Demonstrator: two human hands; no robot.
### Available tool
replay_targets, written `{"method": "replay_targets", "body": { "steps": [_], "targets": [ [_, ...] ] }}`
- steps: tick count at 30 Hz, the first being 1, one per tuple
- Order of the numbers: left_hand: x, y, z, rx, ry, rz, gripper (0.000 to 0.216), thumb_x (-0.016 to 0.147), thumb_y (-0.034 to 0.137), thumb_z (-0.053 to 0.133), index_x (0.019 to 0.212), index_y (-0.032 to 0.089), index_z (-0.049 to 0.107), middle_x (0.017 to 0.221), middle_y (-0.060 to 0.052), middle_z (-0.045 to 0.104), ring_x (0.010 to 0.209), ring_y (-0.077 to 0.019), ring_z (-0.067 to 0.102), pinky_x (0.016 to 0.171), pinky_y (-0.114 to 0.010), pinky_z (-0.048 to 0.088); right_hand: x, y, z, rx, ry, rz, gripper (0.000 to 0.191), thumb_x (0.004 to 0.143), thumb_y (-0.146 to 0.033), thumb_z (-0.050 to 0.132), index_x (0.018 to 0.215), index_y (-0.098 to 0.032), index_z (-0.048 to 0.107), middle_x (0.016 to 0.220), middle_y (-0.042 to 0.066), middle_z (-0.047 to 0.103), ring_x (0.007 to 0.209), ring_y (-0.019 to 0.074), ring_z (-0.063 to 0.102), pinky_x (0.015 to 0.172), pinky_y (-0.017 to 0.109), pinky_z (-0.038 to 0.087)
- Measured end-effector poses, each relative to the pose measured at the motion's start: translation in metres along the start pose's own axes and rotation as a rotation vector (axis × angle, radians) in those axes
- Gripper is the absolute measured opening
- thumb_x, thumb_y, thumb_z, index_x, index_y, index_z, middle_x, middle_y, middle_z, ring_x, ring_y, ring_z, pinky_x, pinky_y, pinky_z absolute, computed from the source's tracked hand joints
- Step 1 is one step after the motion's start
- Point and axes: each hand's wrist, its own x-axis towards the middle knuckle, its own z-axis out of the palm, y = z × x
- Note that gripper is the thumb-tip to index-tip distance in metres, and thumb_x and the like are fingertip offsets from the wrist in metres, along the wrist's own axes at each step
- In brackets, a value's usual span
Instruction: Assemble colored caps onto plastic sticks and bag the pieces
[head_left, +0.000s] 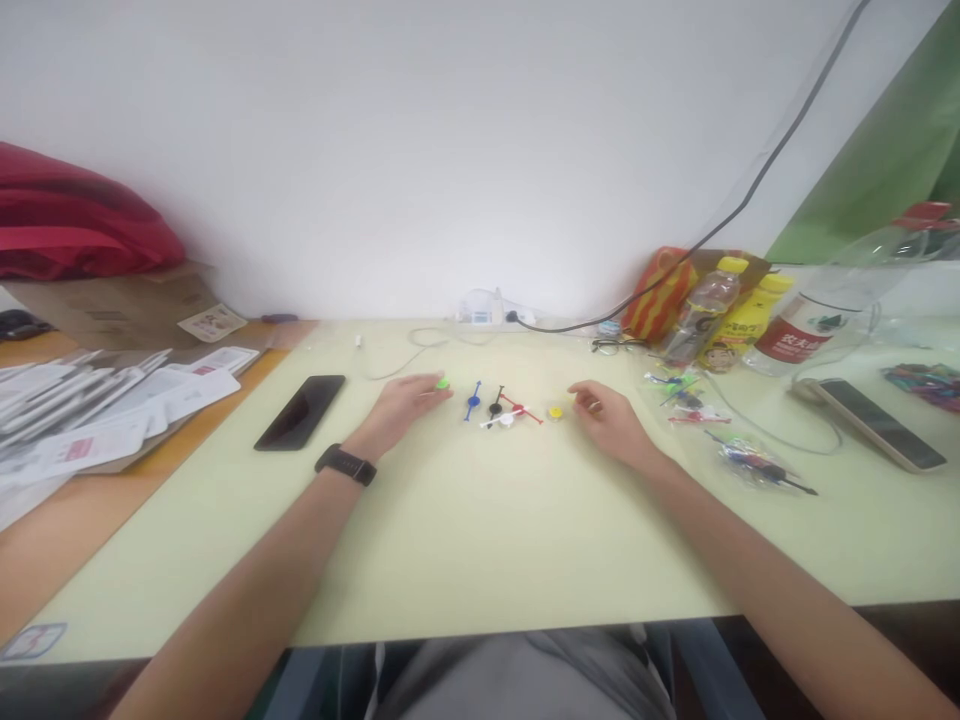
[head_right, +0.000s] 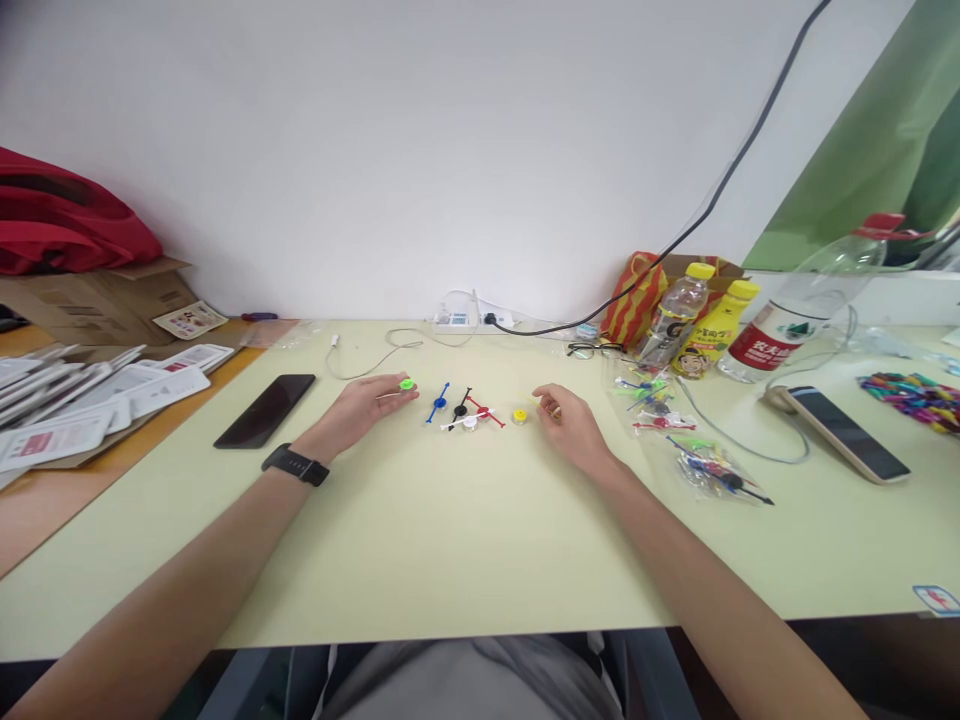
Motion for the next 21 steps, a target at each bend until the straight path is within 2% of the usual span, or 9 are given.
{"method": "replay_targets", "body": {
  "steps": [2,4,9,12,16,21],
  "targets": [
    [0.003,-0.007,-0.005,0.209,0.012,0.054,0.044,0.065,0.037,0.094,0.097,0.012,0.076,0.104,-0.015,0.077,0.102,-0.0293,0.075,0.103,-0.042,0.056,0.000,-0.001,0.000,0.011,-0.003,-0.015,0.026,0.088,-0.022,0.056,0.111,-0.021,0.067,0.099,0.008,0.072,0.089,0.0228,0.069,0.080,0.039,0.057],
    [0.004,-0.014,-0.006,0.410,0.027,0.108,0.046,0.065,0.042,0.093,0.097,0.014,0.076,0.101,-0.013,0.078,0.096,-0.0290,0.075,0.096,-0.042,0.058,0.000,-0.004,0.000,0.019,-0.001,-0.033,0.024,0.087,-0.022,0.057,0.109,-0.021,0.067,0.100,0.008,0.072,0.089,0.0226,0.069,0.081,0.039,0.056],
    [-0.001,-0.015,0.001,0.738,-0.057,0.286,0.037,0.081,0.053,0.076,0.093,0.018,0.075,0.099,-0.010,0.079,0.093,-0.0262,0.074,0.087,-0.036,0.057,-0.001,-0.011,-0.001,0.018,-0.014,-0.044,0.013,0.091,-0.026,0.056,0.097,-0.021,0.066,0.101,0.007,0.072,0.089,0.0222,0.068,0.080,0.037,0.054],
    [-0.004,-0.013,0.004,0.869,-0.053,0.336,0.037,0.086,0.055,0.070,0.095,0.019,0.075,0.102,-0.008,0.079,0.093,-0.0259,0.073,0.085,-0.035,0.056,-0.003,-0.014,0.001,0.025,-0.046,-0.024,0.011,0.094,-0.027,0.052,0.098,-0.022,0.061,0.100,0.006,0.071,0.091,0.0221,0.066,0.079,0.035,0.052],
    [-0.002,-0.017,0.003,0.988,0.095,0.416,0.042,0.089,0.054,0.066,0.111,0.019,0.074,0.111,-0.009,0.077,0.101,-0.0270,0.069,0.088,-0.037,0.053,-0.006,-0.017,0.003,0.001,-0.099,0.001,0.018,0.099,-0.030,0.043,0.107,-0.022,0.058,0.093,0.005,0.068,0.082,0.0208,0.063,0.075,0.034,0.049],
    [-0.005,-0.018,0.006,0.962,0.121,0.468,0.040,0.100,0.050,0.051,0.116,0.020,0.072,0.117,-0.009,0.074,0.102,-0.0252,0.067,0.085,-0.037,0.054,-0.007,-0.019,0.006,-0.058,-0.173,-0.035,0.024,0.095,-0.035,0.055,0.111,-0.021,0.065,0.097,0.007,0.070,0.084,0.0218,0.062,0.074,0.033,0.049]
  ]
}}
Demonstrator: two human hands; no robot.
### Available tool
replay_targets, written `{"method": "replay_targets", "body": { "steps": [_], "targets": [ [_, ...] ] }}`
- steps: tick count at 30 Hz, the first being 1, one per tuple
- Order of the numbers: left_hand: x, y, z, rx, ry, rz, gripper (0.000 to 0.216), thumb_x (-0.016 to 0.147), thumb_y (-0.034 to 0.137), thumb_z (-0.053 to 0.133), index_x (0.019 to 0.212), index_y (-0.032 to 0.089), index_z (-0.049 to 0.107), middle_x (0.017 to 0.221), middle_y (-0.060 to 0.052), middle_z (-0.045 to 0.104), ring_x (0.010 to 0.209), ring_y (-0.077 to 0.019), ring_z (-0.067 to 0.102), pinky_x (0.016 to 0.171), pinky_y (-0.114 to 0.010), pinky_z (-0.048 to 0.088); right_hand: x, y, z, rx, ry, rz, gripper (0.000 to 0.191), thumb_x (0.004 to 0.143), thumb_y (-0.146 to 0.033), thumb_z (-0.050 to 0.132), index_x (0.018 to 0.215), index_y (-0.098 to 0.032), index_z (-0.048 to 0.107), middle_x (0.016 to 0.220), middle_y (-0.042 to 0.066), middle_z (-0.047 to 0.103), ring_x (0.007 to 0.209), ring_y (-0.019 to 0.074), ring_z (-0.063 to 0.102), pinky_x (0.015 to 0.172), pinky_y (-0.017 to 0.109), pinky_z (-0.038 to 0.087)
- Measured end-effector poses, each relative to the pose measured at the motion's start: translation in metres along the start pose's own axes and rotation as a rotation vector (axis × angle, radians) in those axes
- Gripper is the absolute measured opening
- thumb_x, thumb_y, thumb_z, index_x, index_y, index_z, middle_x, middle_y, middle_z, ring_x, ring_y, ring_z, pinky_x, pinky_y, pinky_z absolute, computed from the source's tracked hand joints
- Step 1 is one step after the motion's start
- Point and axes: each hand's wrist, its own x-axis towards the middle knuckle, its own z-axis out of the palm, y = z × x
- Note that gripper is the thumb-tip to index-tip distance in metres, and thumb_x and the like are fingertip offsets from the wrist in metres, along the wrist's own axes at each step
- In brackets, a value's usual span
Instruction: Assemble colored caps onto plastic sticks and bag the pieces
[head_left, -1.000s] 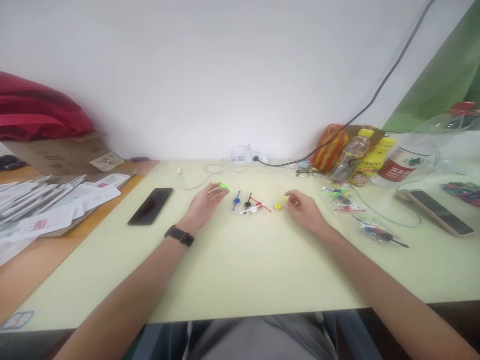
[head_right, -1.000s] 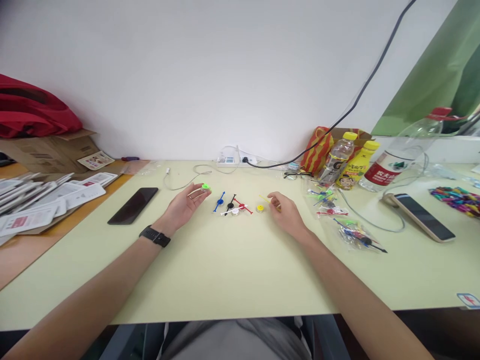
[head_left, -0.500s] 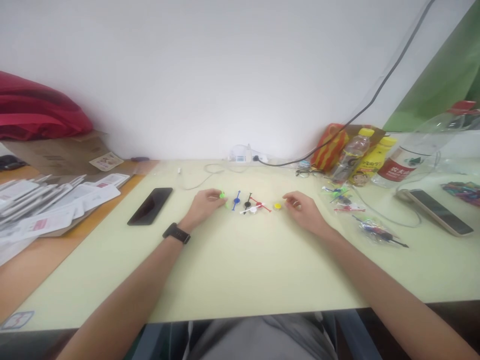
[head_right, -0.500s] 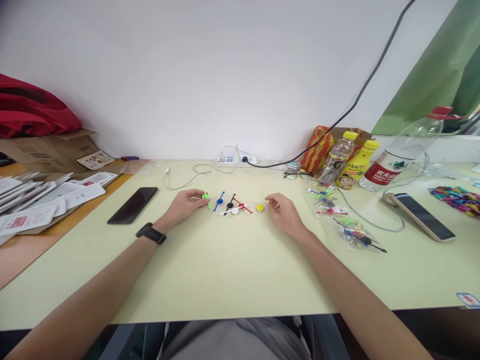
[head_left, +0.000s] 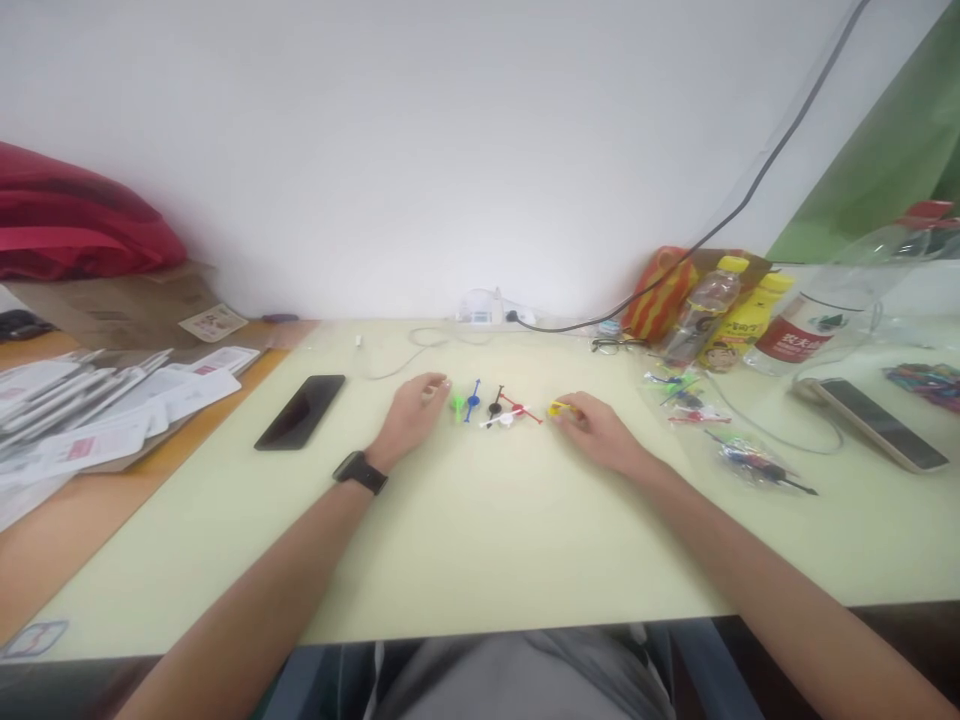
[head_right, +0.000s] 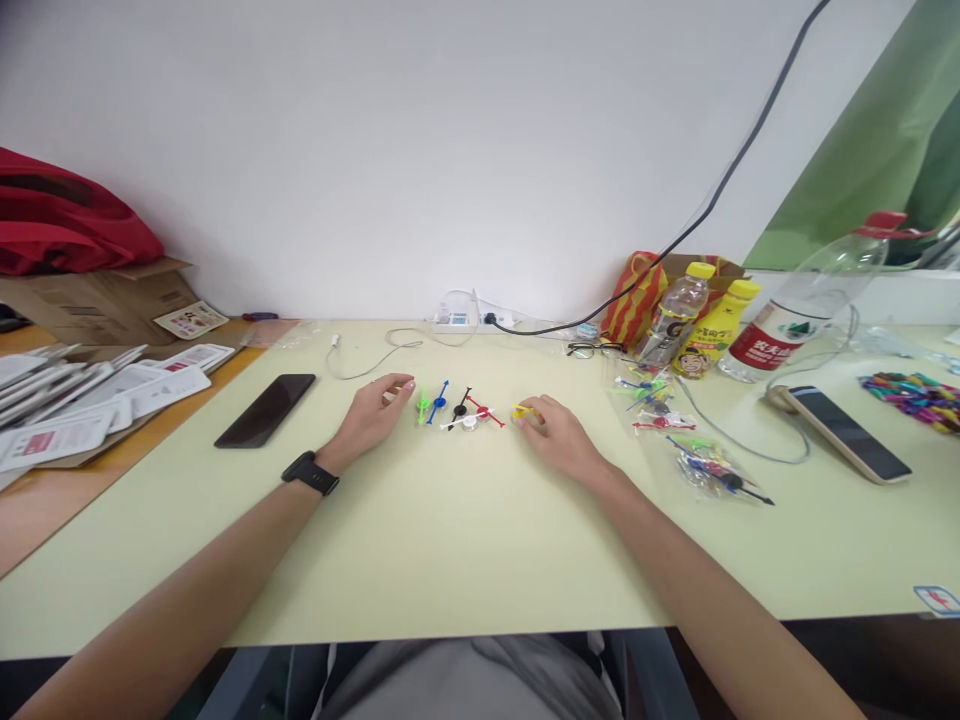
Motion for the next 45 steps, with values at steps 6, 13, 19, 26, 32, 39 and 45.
{"method": "replay_targets", "body": {
  "steps": [6,13,19,26,32,39,45],
  "targets": [
    [-0.012,0.029,0.001,-0.021,0.116,0.193,0.029,0.099,0.042,0.057,0.116,0.023,0.071,0.112,-0.007,0.075,0.104,-0.0242,0.066,0.089,-0.038,0.052,0.001,-0.002,-0.003,-0.011,0.073,0.025,0.016,0.091,-0.032,0.059,0.102,-0.022,0.066,0.092,0.005,0.071,0.082,0.0214,0.063,0.076,0.034,0.048],
    [-0.043,0.082,0.016,-0.539,-0.201,0.034,0.033,0.095,0.049,0.066,0.111,0.021,0.071,0.109,-0.009,0.076,0.097,-0.0239,0.071,0.086,-0.035,0.056,-0.015,-0.046,-0.003,0.117,0.145,-0.144,0.015,0.096,-0.032,0.059,0.109,-0.024,0.063,0.099,0.006,0.068,0.086,0.0214,0.061,0.078,0.035,0.049],
    [-0.062,0.091,0.036,-0.872,-0.532,-0.140,0.038,0.088,0.047,0.077,0.115,0.020,0.071,0.121,-0.012,0.074,0.110,-0.0269,0.072,0.094,-0.037,0.058,-0.028,-0.072,0.011,0.224,-0.046,-0.313,0.014,0.099,-0.028,0.056,0.112,-0.027,0.061,0.100,0.006,0.067,0.090,0.0213,0.063,0.080,0.035,0.050],
    [-0.057,0.079,0.036,-0.900,-0.447,-0.161,0.039,0.084,0.043,0.082,0.111,0.016,0.073,0.115,-0.013,0.075,0.098,-0.0253,0.074,0.097,-0.044,0.059,-0.031,-0.072,0.005,0.358,-0.042,-0.136,0.010,0.106,-0.033,0.044,0.111,-0.025,0.047,0.089,0.002,0.056,0.074,0.0179,0.054,0.066,0.031,0.047],
    [-0.054,0.083,0.028,-0.882,-0.408,-0.058,0.033,0.088,0.043,0.078,0.108,0.017,0.074,0.104,-0.011,0.076,0.095,-0.0244,0.074,0.091,-0.041,0.060,-0.028,-0.075,0.002,0.368,0.006,-0.193,0.017,0.105,-0.035,0.048,0.105,-0.024,0.061,0.086,0.003,0.059,0.073,0.0177,0.053,0.064,0.031,0.046],
    [-0.055,0.084,0.031,-0.878,-0.405,-0.038,0.032,0.090,0.043,0.076,0.111,0.019,0.075,0.118,-0.012,0.074,0.107,-0.0267,0.072,0.097,-0.042,0.059,-0.028,-0.080,-0.002,0.381,-0.006,-0.245,0.029,0.105,-0.030,0.047,0.125,-0.029,0.069,0.102,0.008,0.067,0.091,0.0210,0.064,0.082,0.037,0.053],
    [-0.061,0.086,0.035,-0.811,-0.474,0.058,0.037,0.089,0.036,0.077,0.123,0.022,0.073,0.127,-0.013,0.071,0.118,-0.0305,0.069,0.106,-0.046,0.055,-0.030,-0.078,0.004,0.415,-0.055,-0.174,0.031,0.103,-0.031,0.050,0.132,-0.028,0.061,0.108,0.007,0.072,0.097,0.0217,0.069,0.082,0.035,0.056]
  ]
}}
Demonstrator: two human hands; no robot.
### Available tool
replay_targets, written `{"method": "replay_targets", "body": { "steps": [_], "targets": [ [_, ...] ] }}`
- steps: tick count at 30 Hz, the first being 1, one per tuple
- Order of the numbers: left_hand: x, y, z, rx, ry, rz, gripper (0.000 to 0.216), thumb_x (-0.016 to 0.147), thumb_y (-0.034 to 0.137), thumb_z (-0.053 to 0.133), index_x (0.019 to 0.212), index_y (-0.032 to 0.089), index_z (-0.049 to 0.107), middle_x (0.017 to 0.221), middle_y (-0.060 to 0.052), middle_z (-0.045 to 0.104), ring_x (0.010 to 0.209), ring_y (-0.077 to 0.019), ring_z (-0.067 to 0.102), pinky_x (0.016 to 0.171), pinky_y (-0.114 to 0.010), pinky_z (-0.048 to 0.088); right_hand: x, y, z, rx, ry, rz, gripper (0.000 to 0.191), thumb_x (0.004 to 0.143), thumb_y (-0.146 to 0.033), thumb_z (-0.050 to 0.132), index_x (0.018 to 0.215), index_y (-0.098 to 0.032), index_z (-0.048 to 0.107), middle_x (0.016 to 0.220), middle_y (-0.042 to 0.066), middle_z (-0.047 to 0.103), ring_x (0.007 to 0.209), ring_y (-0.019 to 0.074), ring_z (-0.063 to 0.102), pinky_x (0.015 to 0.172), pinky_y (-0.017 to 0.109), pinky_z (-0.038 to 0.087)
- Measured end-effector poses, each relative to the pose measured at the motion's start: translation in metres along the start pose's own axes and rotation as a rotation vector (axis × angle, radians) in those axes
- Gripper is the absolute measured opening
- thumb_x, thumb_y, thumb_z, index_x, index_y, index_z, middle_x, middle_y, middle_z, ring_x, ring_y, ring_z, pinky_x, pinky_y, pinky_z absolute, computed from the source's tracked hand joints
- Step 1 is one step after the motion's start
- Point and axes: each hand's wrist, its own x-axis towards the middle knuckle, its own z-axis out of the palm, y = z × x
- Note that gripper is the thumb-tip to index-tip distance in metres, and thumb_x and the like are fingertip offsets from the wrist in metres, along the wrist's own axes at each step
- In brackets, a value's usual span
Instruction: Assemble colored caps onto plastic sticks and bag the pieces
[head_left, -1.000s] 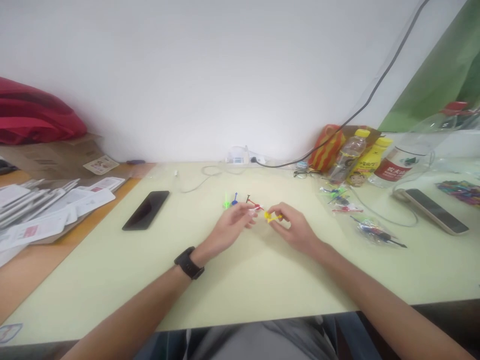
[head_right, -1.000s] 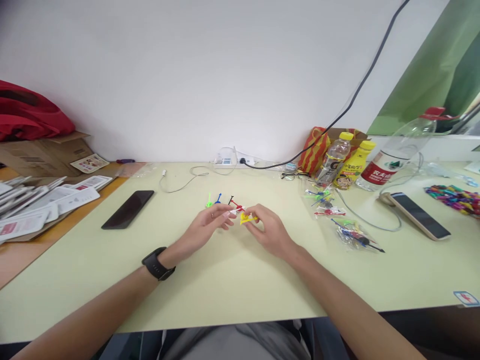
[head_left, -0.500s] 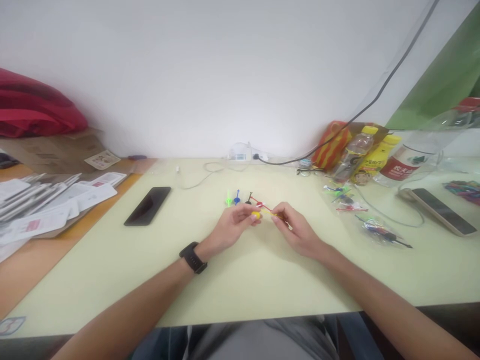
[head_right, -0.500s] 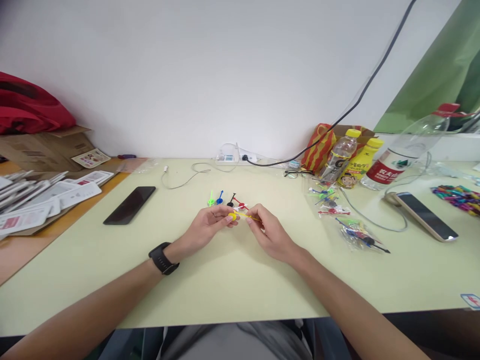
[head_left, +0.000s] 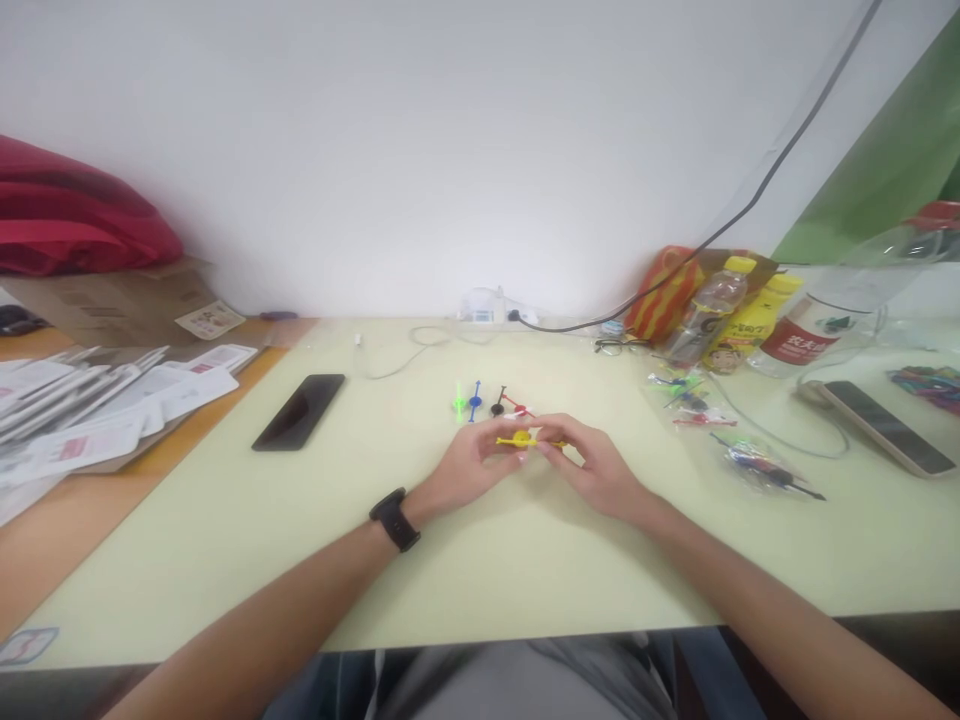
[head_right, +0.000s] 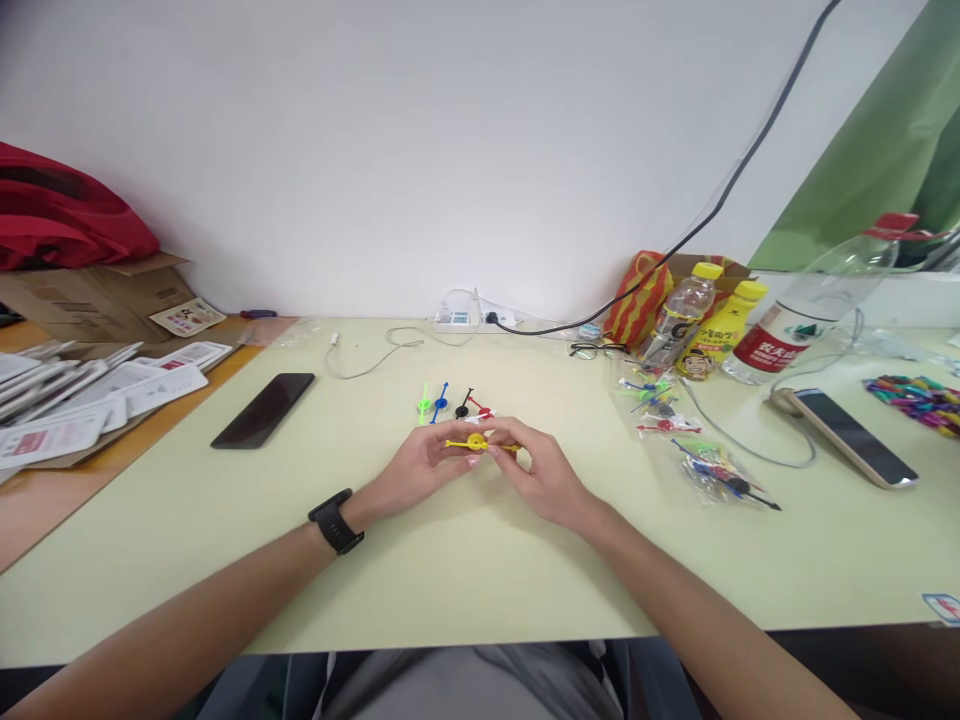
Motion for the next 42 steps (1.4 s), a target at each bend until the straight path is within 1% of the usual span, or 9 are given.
{"method": "replay_targets", "body": {
  "steps": [5,8,13,18,22,26,33,38,42],
  "targets": [
    [-0.002,0.003,0.003,0.086,-0.018,0.053,0.030,0.093,0.034,0.072,0.121,0.022,0.074,0.125,-0.011,0.073,0.116,-0.0292,0.069,0.105,-0.045,0.055,-0.002,0.003,0.004,-0.052,-0.027,-0.013,0.012,0.102,-0.031,0.051,0.110,-0.026,0.059,0.097,0.004,0.071,0.083,0.0186,0.066,0.073,0.031,0.053],
    [-0.003,0.004,0.003,0.165,-0.019,0.059,0.028,0.096,0.035,0.068,0.119,0.023,0.075,0.121,-0.010,0.074,0.114,-0.0283,0.069,0.103,-0.044,0.055,-0.003,0.004,0.005,-0.098,-0.029,0.001,0.011,0.102,-0.035,0.051,0.100,-0.025,0.056,0.088,0.003,0.067,0.075,0.0179,0.061,0.069,0.030,0.051],
    [-0.003,0.003,0.001,0.226,-0.044,0.081,0.028,0.098,0.036,0.064,0.119,0.023,0.075,0.120,-0.009,0.074,0.110,-0.0264,0.070,0.099,-0.040,0.056,-0.002,0.007,0.004,-0.097,-0.047,-0.014,0.010,0.101,-0.035,0.052,0.099,-0.026,0.055,0.090,0.004,0.068,0.078,0.0189,0.063,0.069,0.031,0.053],
    [-0.003,-0.002,-0.003,0.298,-0.029,0.086,0.025,0.099,0.035,0.062,0.118,0.023,0.073,0.114,-0.009,0.075,0.106,-0.0241,0.070,0.095,-0.035,0.056,-0.001,0.005,0.000,-0.159,-0.015,-0.003,0.007,0.098,-0.031,0.058,0.095,-0.025,0.055,0.086,0.002,0.067,0.069,0.0169,0.058,0.065,0.030,0.049],
    [-0.003,0.001,-0.005,0.342,-0.021,0.101,0.023,0.100,0.034,0.060,0.117,0.022,0.071,0.111,-0.009,0.074,0.104,-0.0242,0.070,0.093,-0.035,0.055,-0.001,0.000,-0.002,-0.157,-0.053,-0.023,0.007,0.100,-0.027,0.052,0.097,-0.024,0.058,0.080,0.001,0.063,0.066,0.0162,0.053,0.064,0.030,0.046],
    [-0.004,0.004,-0.004,0.334,-0.029,0.092,0.025,0.102,0.036,0.057,0.118,0.022,0.071,0.105,-0.007,0.075,0.094,-0.0220,0.070,0.088,-0.034,0.056,0.000,-0.002,-0.005,-0.141,-0.022,-0.021,0.012,0.100,-0.027,0.050,0.103,-0.024,0.062,0.082,0.001,0.065,0.067,0.0162,0.054,0.063,0.029,0.046],
    [-0.003,-0.003,-0.003,0.296,0.055,0.080,0.026,0.096,0.039,0.067,0.113,0.020,0.074,0.107,-0.009,0.075,0.098,-0.0245,0.071,0.089,-0.036,0.058,0.002,-0.004,-0.009,-0.103,-0.011,-0.032,0.009,0.096,-0.028,0.060,0.099,-0.023,0.066,0.084,0.002,0.066,0.070,0.0166,0.056,0.065,0.030,0.048],
    [-0.003,0.004,-0.002,0.106,-0.022,0.047,0.027,0.095,0.038,0.070,0.109,0.016,0.075,0.113,-0.012,0.074,0.104,-0.0247,0.070,0.097,-0.038,0.056,0.004,-0.005,-0.012,-0.101,0.005,0.001,0.015,0.100,-0.032,0.056,0.096,-0.021,0.067,0.080,0.003,0.063,0.069,0.0160,0.055,0.062,0.029,0.047],
    [-0.001,0.007,-0.002,-0.025,-0.033,-0.021,0.024,0.092,0.035,0.075,0.106,0.015,0.075,0.108,-0.011,0.074,0.102,-0.0227,0.070,0.095,-0.036,0.055,0.005,-0.002,-0.014,-0.102,0.071,-0.031,0.016,0.101,-0.034,0.057,0.107,-0.022,0.065,0.097,0.007,0.064,0.079,0.0180,0.060,0.068,0.031,0.050]
  ]
}}
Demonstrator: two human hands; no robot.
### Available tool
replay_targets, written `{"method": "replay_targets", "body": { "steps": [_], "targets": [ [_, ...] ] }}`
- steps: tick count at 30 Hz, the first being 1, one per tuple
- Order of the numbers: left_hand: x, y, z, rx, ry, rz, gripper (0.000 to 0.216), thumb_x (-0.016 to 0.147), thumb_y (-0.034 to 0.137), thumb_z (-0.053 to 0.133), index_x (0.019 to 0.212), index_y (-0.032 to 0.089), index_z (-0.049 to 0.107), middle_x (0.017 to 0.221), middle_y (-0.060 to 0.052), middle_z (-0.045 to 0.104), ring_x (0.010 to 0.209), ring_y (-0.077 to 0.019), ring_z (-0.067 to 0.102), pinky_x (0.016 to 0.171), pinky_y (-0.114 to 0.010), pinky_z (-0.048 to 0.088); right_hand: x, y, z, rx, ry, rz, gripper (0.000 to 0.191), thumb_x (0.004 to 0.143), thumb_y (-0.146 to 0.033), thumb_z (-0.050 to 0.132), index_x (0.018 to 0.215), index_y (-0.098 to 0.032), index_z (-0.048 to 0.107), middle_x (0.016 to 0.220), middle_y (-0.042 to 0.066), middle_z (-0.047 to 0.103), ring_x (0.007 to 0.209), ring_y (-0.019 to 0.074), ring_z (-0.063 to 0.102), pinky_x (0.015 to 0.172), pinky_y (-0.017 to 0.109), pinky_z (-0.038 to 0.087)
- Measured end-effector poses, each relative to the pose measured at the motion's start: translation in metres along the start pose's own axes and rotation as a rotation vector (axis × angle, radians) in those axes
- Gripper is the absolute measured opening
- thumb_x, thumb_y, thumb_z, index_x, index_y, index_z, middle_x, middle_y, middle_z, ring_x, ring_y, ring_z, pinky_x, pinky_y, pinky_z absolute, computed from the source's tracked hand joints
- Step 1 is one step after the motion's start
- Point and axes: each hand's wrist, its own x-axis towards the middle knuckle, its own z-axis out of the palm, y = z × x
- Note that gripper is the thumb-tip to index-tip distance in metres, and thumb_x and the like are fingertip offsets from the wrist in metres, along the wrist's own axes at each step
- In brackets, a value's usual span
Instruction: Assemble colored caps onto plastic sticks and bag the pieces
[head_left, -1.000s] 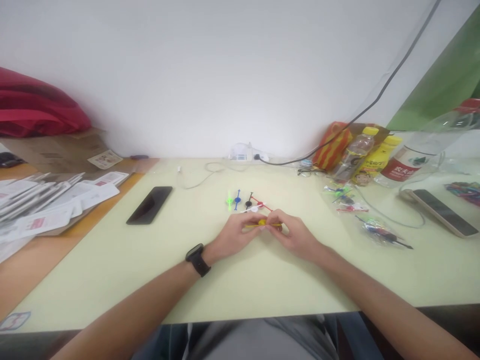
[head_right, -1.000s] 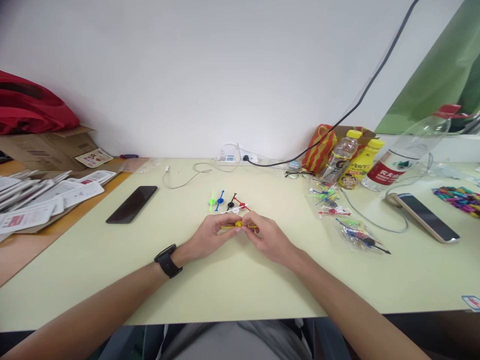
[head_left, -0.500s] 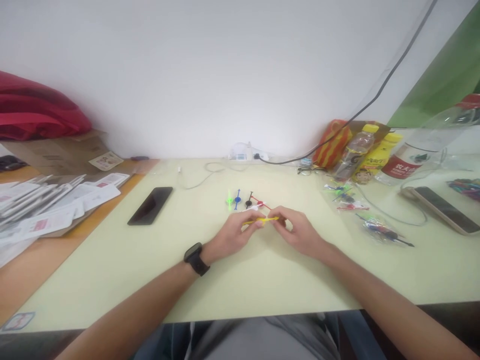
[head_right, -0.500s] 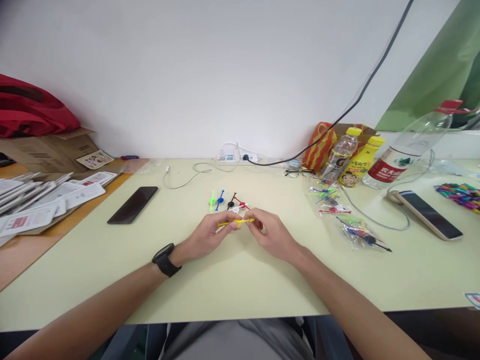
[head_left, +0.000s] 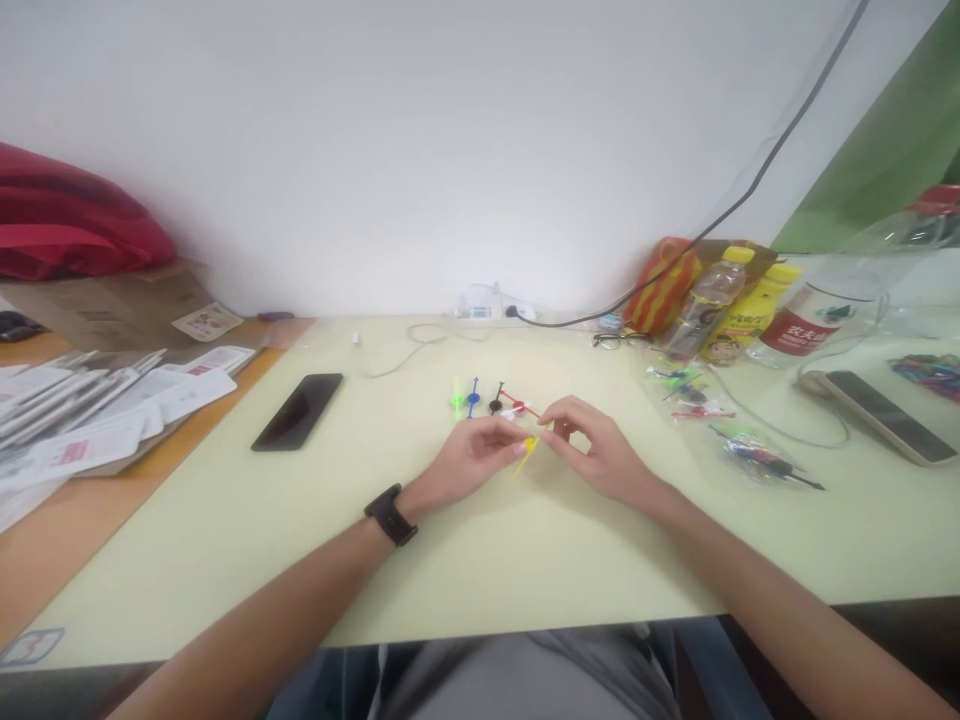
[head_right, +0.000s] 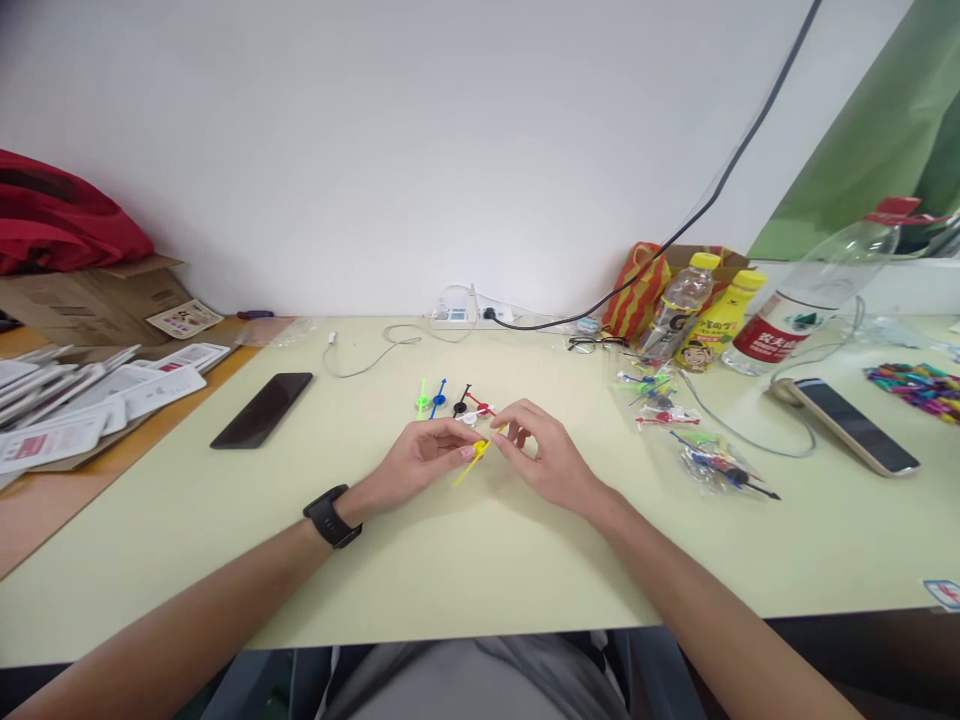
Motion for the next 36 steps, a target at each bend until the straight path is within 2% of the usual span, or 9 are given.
{"method": "replay_targets", "body": {
  "steps": [3,6,11,13,15,16,18,24,36],
  "targets": [
    [0.002,-0.003,-0.002,-0.049,0.066,-0.026,0.027,0.086,0.032,0.082,0.106,0.016,0.074,0.103,-0.009,0.073,0.096,-0.0201,0.070,0.092,-0.034,0.056,-0.001,0.001,0.000,-0.022,0.062,-0.014,0.020,0.101,-0.037,0.056,0.115,-0.023,0.062,0.105,0.008,0.064,0.084,0.0196,0.060,0.073,0.034,0.050],
    [0.004,-0.007,-0.004,-0.116,0.110,-0.058,0.033,0.084,0.032,0.084,0.109,0.016,0.071,0.104,-0.008,0.072,0.093,-0.0194,0.071,0.090,-0.036,0.058,-0.004,0.001,0.001,0.015,0.032,0.045,0.027,0.106,-0.041,0.047,0.123,-0.025,0.060,0.092,0.005,0.061,0.080,0.0191,0.058,0.073,0.033,0.048],
    [0.004,-0.009,-0.006,-0.173,0.124,-0.068,0.032,0.084,0.032,0.084,0.107,0.015,0.069,0.101,-0.007,0.072,0.089,-0.0182,0.072,0.087,-0.034,0.059,-0.007,0.002,0.007,0.194,0.025,0.085,0.053,0.107,-0.046,0.044,0.154,-0.028,0.028,0.087,0.000,0.054,0.075,0.0174,0.052,0.070,0.031,0.044],
    [0.004,-0.009,-0.006,-0.175,0.125,-0.073,0.032,0.084,0.032,0.084,0.106,0.014,0.069,0.098,-0.006,0.072,0.088,-0.0183,0.072,0.086,-0.034,0.059,-0.008,0.003,0.007,0.213,0.033,0.117,0.041,0.107,-0.051,0.042,0.138,-0.025,0.049,0.083,0.000,0.055,0.070,0.0162,0.049,0.067,0.030,0.042],
    [0.003,-0.008,-0.006,-0.168,0.128,-0.074,0.032,0.084,0.033,0.084,0.106,0.014,0.069,0.095,-0.006,0.072,0.086,-0.0184,0.072,0.085,-0.035,0.059,-0.008,0.004,0.006,0.217,-0.085,0.191,0.050,0.108,-0.055,0.033,0.089,-0.020,0.063,0.066,-0.001,0.049,0.059,0.0143,0.043,0.061,0.031,0.038],
    [0.003,-0.008,-0.006,-0.164,0.129,-0.072,0.032,0.084,0.033,0.084,0.105,0.014,0.069,0.095,-0.006,0.072,0.085,-0.0182,0.072,0.085,-0.035,0.059,-0.008,0.004,0.006,0.223,-0.174,0.227,0.060,0.108,-0.056,0.029,0.069,-0.020,0.055,0.059,-0.002,0.044,0.055,0.0133,0.040,0.059,0.031,0.035],
    [0.003,-0.007,-0.005,-0.156,0.126,-0.066,0.032,0.084,0.033,0.084,0.106,0.014,0.069,0.094,-0.007,0.072,0.084,-0.0178,0.071,0.085,-0.034,0.059,-0.007,0.004,0.005,0.237,-0.307,0.247,0.065,0.107,-0.057,0.030,0.054,-0.020,0.041,0.052,-0.002,0.038,0.050,0.0119,0.035,0.056,0.031,0.032],
    [0.003,-0.002,-0.002,-0.172,0.121,-0.070,0.032,0.081,0.033,0.086,0.101,0.014,0.069,0.096,-0.006,0.071,0.085,-0.0181,0.071,0.086,-0.035,0.059,-0.003,-0.001,0.007,0.257,-0.118,0.144,0.033,0.098,-0.045,0.062,0.079,-0.020,0.054,0.072,-0.002,0.051,0.065,0.0133,0.044,0.061,0.028,0.038],
    [-0.001,-0.005,-0.002,-0.148,-0.020,-0.111,0.029,0.087,0.034,0.081,0.105,0.017,0.067,0.100,-0.008,0.073,0.095,-0.0212,0.072,0.092,-0.039,0.057,-0.003,-0.002,0.012,0.276,-0.127,0.138,0.018,0.100,-0.041,0.059,0.101,-0.023,0.061,0.089,0.003,0.064,0.078,0.0171,0.060,0.070,0.031,0.049]
  ]
}}
